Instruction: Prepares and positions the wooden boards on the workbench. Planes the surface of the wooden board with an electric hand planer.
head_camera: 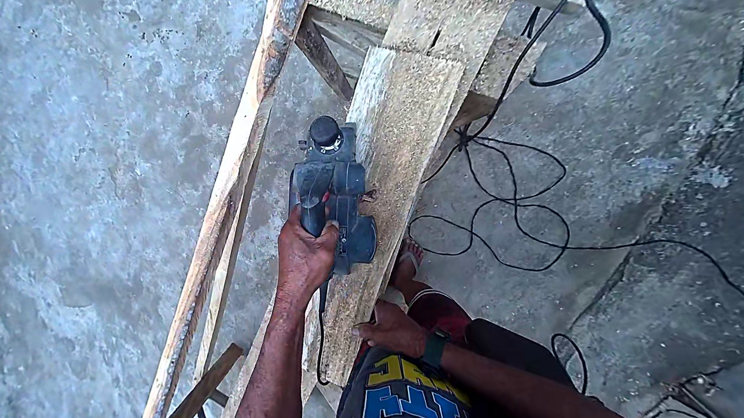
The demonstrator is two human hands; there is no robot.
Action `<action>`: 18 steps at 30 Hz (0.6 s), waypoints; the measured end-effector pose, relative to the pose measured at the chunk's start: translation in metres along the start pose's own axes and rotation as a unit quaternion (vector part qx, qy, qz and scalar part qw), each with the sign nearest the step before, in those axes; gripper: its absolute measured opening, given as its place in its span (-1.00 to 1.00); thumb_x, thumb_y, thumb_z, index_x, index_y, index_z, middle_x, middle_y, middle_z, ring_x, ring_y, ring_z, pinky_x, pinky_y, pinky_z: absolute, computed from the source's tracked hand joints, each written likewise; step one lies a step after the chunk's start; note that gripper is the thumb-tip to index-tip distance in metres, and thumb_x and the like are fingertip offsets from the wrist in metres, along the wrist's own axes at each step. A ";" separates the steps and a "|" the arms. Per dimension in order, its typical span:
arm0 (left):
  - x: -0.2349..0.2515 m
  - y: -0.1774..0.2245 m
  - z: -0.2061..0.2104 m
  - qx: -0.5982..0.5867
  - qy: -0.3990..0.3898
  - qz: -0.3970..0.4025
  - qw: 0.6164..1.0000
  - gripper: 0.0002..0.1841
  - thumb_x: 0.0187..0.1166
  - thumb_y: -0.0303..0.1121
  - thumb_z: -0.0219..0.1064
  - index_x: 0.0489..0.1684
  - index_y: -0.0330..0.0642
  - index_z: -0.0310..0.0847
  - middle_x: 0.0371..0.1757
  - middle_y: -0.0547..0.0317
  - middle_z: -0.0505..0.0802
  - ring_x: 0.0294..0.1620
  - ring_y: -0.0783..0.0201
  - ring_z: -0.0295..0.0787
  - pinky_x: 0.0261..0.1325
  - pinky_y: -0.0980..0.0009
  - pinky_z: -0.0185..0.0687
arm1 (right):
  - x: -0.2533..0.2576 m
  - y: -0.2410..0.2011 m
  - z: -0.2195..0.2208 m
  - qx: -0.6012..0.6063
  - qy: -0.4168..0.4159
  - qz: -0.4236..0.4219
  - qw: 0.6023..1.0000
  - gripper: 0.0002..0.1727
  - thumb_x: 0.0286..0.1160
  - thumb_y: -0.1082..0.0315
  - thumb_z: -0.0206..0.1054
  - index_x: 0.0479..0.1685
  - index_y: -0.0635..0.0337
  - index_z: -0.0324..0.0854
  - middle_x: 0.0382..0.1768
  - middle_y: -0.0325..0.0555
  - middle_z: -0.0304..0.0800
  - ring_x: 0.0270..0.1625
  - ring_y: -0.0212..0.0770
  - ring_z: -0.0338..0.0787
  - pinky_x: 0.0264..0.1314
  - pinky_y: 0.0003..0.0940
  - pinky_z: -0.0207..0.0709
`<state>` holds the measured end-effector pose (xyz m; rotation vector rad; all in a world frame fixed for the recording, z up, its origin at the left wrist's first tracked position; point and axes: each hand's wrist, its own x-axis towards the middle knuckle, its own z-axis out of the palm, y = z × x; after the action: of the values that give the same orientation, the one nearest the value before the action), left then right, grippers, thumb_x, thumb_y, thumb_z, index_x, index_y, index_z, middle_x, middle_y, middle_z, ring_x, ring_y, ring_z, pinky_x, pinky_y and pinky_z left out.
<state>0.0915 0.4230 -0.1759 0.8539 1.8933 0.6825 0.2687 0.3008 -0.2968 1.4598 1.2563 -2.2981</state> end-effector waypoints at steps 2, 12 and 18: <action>0.010 0.009 0.004 0.010 -0.004 0.006 1.000 -0.72 0.45 -0.38 0.41 0.09 -0.18 0.62 -0.57 0.19 0.76 -0.65 0.30 0.70 -0.46 0.32 0.74 | 0.001 -0.001 -0.002 -0.015 -0.006 0.001 1.000 -0.30 0.39 0.09 0.58 0.46 0.28 0.48 0.16 0.10 0.80 0.01 -0.11 0.91 0.17 -0.11 0.81; 0.083 0.065 0.017 0.017 -0.035 0.061 0.997 -0.75 0.54 -0.34 0.37 0.12 -0.17 0.63 -0.56 0.10 0.73 -0.71 0.23 0.63 -0.61 0.29 0.64 | 0.010 0.009 -0.001 -0.074 -0.017 -0.019 0.997 -0.32 0.40 -0.05 0.48 0.34 0.31 0.56 0.14 0.11 0.80 0.08 -0.07 0.88 0.32 -0.05 0.72; 0.138 0.111 0.016 -0.047 -0.030 0.102 0.993 -0.81 0.56 -0.42 0.34 0.03 -0.26 0.57 -0.61 0.18 0.67 -0.75 0.31 0.60 -0.63 0.38 0.67 | 0.013 0.015 0.001 -0.066 -0.004 -0.048 0.997 -0.28 0.34 -0.05 0.50 0.36 0.30 0.53 0.07 0.08 0.83 0.06 -0.08 0.88 0.30 -0.02 0.72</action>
<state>0.0901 0.6005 -0.1710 1.0046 1.7211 0.8519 0.2690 0.2943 -0.3162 1.3743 1.4775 -2.2272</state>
